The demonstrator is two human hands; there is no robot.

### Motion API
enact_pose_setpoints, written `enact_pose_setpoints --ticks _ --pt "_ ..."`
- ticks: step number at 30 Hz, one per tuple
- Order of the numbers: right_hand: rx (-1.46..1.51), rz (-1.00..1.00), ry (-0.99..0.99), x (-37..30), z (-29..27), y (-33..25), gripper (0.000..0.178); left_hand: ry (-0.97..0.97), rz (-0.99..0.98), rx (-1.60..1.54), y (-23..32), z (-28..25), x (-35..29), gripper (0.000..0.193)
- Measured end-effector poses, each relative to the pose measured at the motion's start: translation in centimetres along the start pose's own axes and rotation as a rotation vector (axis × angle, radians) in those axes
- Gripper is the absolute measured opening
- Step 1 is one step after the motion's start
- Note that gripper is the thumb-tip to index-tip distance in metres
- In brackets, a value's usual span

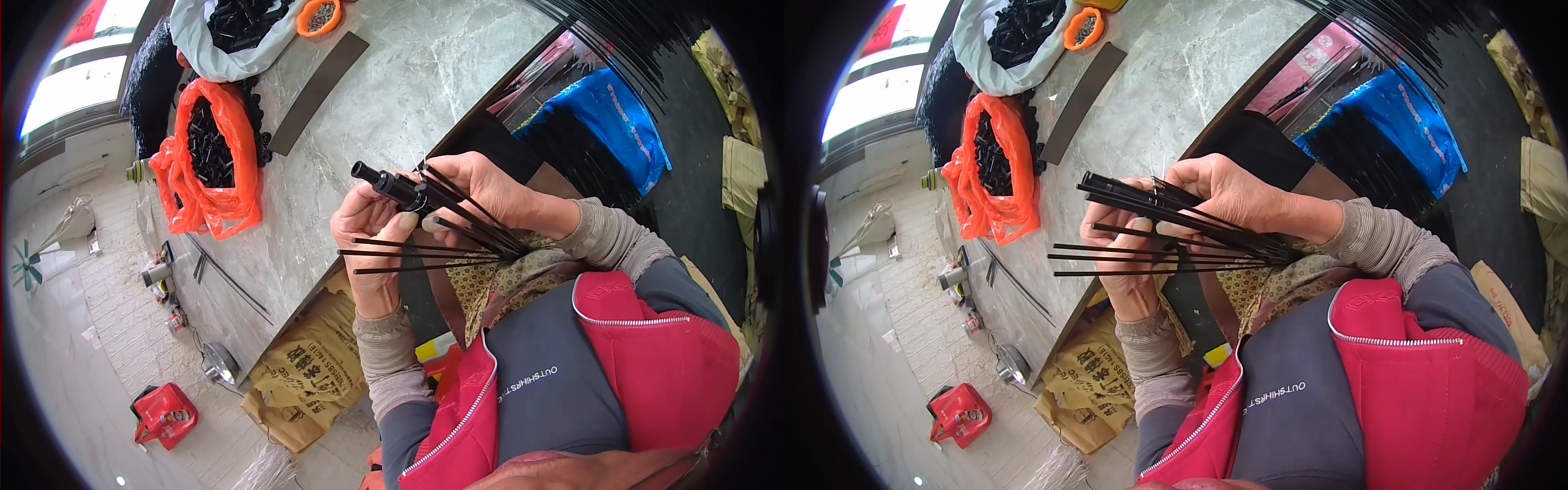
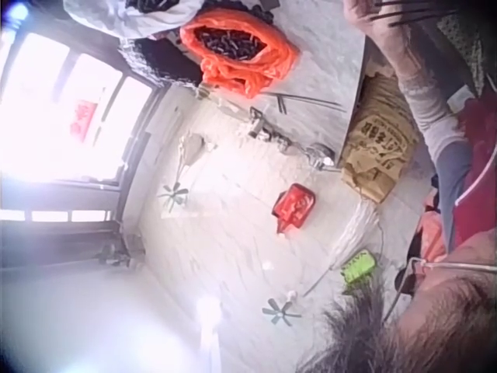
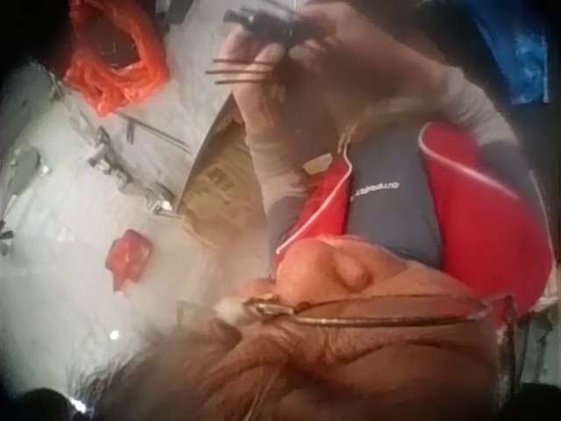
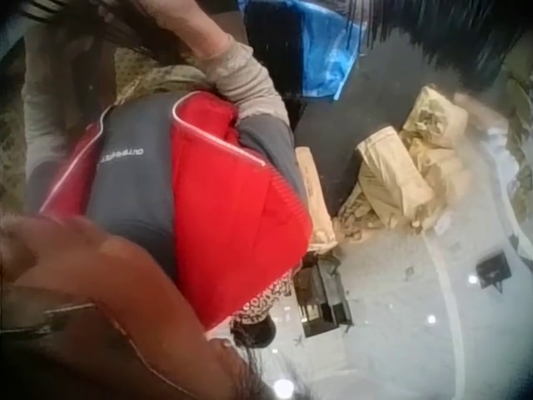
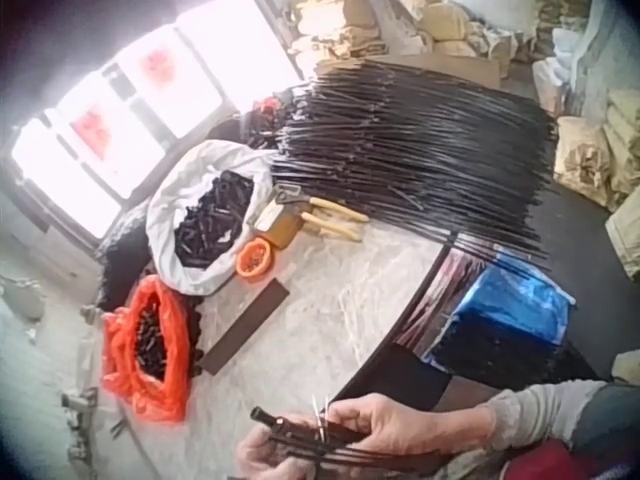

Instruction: Assembling a plastic component by inserting multiple rods into a central connector and trimming them using pliers.

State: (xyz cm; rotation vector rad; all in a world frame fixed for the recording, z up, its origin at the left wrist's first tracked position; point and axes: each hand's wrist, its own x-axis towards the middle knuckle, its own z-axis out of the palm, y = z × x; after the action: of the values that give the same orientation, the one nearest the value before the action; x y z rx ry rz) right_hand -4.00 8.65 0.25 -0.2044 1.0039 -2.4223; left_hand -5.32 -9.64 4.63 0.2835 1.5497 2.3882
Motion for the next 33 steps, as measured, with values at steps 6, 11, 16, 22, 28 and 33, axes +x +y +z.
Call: enact_pose_setpoints --ticks 6,11,16,22,28,33 --pt "-0.003 0.058 0.021 0.1 0.0 -0.5 0.016 0.049 0.006 0.014 -0.2 -0.2 -0.4 0.038" --pt "0.078 0.051 0.012 0.2 0.0 0.0 0.015 0.077 -0.002 -0.017 -0.4 -0.4 -0.4 0.038" --pt "0.053 0.059 0.015 0.1 -0.2 0.1 0.014 0.066 -0.032 -0.061 -0.4 -0.4 -0.3 0.036" --pt "0.024 0.026 0.006 -0.1 0.2 -0.2 0.013 0.099 -0.074 -0.122 -0.3 0.1 -0.6 0.038" --pt "0.009 -0.022 -0.028 0.1 -0.1 -0.1 0.016 0.130 -0.067 -0.095 -0.5 -0.1 -0.8 0.042" --pt "-0.006 0.039 -0.006 0.2 -0.2 -0.3 0.017 0.138 -0.016 -0.015 -0.7 0.4 -0.6 0.042"
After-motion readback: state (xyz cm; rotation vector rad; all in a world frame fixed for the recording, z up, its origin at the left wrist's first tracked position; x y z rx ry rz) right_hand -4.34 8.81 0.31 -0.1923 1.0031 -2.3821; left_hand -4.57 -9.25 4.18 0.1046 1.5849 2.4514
